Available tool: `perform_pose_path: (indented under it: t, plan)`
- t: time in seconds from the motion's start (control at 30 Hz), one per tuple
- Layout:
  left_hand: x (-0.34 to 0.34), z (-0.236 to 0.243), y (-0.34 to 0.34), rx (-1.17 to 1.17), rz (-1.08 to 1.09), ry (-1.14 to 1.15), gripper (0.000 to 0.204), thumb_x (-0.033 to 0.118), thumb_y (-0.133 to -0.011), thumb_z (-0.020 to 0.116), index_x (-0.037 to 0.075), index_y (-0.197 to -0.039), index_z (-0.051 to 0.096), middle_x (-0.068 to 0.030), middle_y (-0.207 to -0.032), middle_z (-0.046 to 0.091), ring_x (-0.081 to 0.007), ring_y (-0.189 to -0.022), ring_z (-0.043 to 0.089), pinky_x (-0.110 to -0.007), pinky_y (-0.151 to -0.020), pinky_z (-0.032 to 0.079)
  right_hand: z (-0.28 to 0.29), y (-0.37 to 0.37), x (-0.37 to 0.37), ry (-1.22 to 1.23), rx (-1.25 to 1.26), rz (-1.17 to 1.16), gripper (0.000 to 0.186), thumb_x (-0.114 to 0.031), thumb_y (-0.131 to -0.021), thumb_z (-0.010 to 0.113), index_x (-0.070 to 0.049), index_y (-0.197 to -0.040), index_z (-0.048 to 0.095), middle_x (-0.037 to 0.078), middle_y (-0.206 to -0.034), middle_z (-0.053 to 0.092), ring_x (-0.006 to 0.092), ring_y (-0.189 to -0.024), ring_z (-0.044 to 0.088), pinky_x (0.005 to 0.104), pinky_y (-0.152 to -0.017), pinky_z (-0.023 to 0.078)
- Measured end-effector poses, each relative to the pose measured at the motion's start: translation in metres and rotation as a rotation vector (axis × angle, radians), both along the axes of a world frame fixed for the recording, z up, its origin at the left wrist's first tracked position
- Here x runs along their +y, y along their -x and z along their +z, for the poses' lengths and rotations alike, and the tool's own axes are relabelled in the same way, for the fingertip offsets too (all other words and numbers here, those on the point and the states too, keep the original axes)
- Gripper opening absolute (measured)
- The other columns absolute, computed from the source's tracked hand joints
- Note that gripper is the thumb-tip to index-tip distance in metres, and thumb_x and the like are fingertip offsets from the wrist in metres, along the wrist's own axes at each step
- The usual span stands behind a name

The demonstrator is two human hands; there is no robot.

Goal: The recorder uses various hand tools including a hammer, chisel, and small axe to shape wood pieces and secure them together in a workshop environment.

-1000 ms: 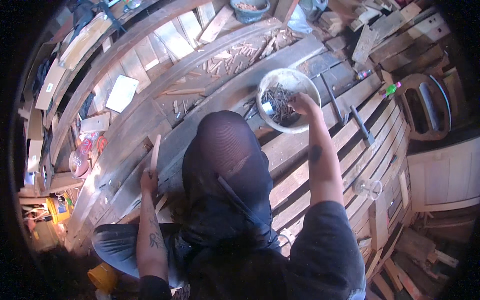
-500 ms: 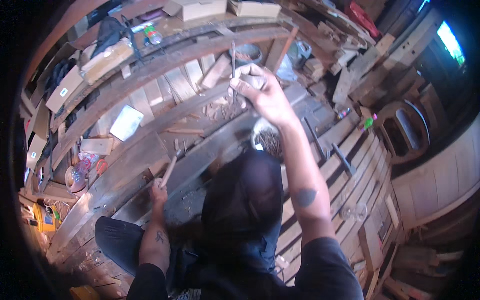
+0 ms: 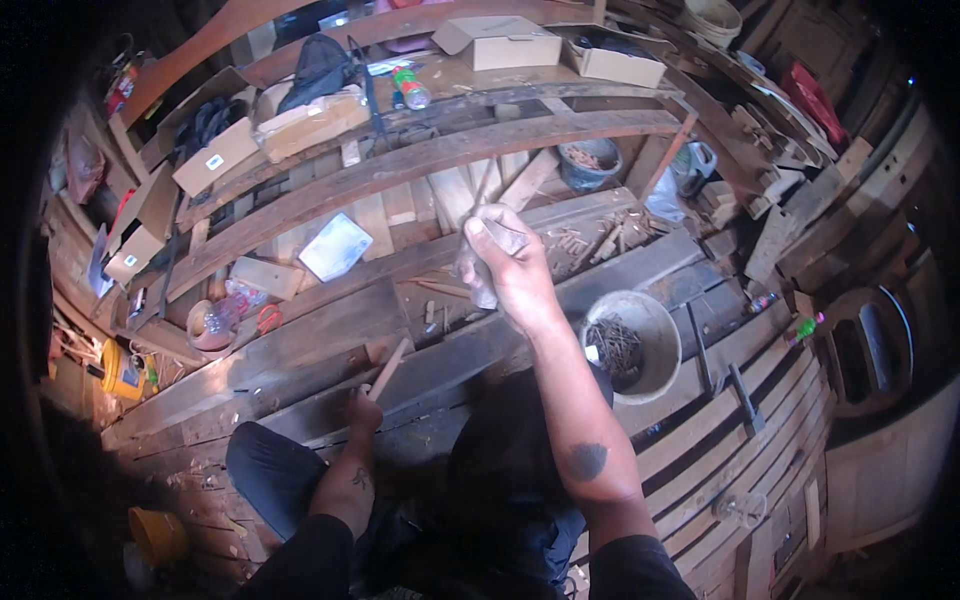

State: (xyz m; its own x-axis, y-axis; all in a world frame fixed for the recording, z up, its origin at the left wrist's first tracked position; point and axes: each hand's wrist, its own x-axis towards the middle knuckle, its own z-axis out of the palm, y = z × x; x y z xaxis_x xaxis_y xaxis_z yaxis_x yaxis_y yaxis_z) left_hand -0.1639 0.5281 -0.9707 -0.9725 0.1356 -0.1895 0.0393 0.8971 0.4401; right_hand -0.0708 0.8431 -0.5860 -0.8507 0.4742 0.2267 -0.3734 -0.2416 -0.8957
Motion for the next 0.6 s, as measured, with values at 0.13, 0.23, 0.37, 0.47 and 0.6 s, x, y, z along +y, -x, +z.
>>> perform_pose_path:
  t: [0.13, 0.23, 0.37, 0.47, 0.6]
  plan:
    - [0.0, 0.008, 0.006, 0.074, -0.066, 0.167, 0.04, 0.015, -0.087, 0.055, 0.014, -0.126, 0.065, -0.0211, -0.133, 0.059, -0.0409, -0.122, 0.057, -0.053, -0.102, 0.046, -0.007, 0.011, 0.007, 0.058, -0.014, -0.001, 0.014, -0.019, -0.102, 0.061, -0.007, -0.107, 0.058, 0.002, -0.066, 0.058, 0.0097, -0.058, 0.055, 0.0229, -0.052, 0.042]
    - [0.018, 0.046, 0.013, 0.062, -0.04, -0.056, 0.039, 0.022, -0.091, 0.06, 0.013, -0.128, 0.064, -0.0197, -0.133, 0.06, -0.0409, -0.12, 0.059, -0.051, -0.104, 0.046, -0.015, 0.017, 0.01, 0.1, -0.05, 0.024, 0.012, -0.019, -0.103, 0.06, -0.007, -0.106, 0.058, 0.002, -0.068, 0.059, 0.0097, -0.058, 0.055, 0.0236, -0.053, 0.042]
    - [0.067, 0.161, 0.028, -0.18, -0.162, -0.859, 0.037, 0.025, -0.102, 0.057, 0.006, -0.133, 0.056, -0.0157, -0.123, 0.064, -0.0263, -0.109, 0.064, -0.037, -0.095, 0.052, -0.024, 0.028, 0.002, 0.029, -0.05, 0.158, 0.014, -0.018, -0.102, 0.061, -0.006, -0.11, 0.062, 0.001, -0.074, 0.061, 0.0091, -0.062, 0.056, 0.0233, -0.054, 0.043]
    - [0.089, 0.26, 0.019, -0.168, -0.364, -1.118, 0.035, 0.019, -0.108, 0.049, 0.003, -0.139, 0.05, -0.0091, -0.112, 0.063, -0.0163, -0.099, 0.064, -0.029, -0.087, 0.053, -0.026, 0.039, -0.022, 0.027, -0.12, 0.253, 0.015, -0.017, -0.102, 0.061, -0.005, -0.11, 0.064, 0.001, -0.076, 0.061, 0.0077, -0.064, 0.056, 0.0235, -0.057, 0.045]
    - [0.08, 0.337, 0.007, -0.189, -0.568, -1.077, 0.03, 0.016, -0.107, 0.051, -0.001, -0.131, 0.053, -0.0044, -0.095, 0.061, -0.0098, -0.081, 0.06, -0.027, -0.074, 0.051, -0.027, 0.048, -0.057, -0.075, -0.093, 0.337, 0.013, -0.014, -0.102, 0.061, -0.003, -0.108, 0.063, 0.0, -0.08, 0.062, 0.0069, -0.072, 0.058, 0.0224, -0.065, 0.046]
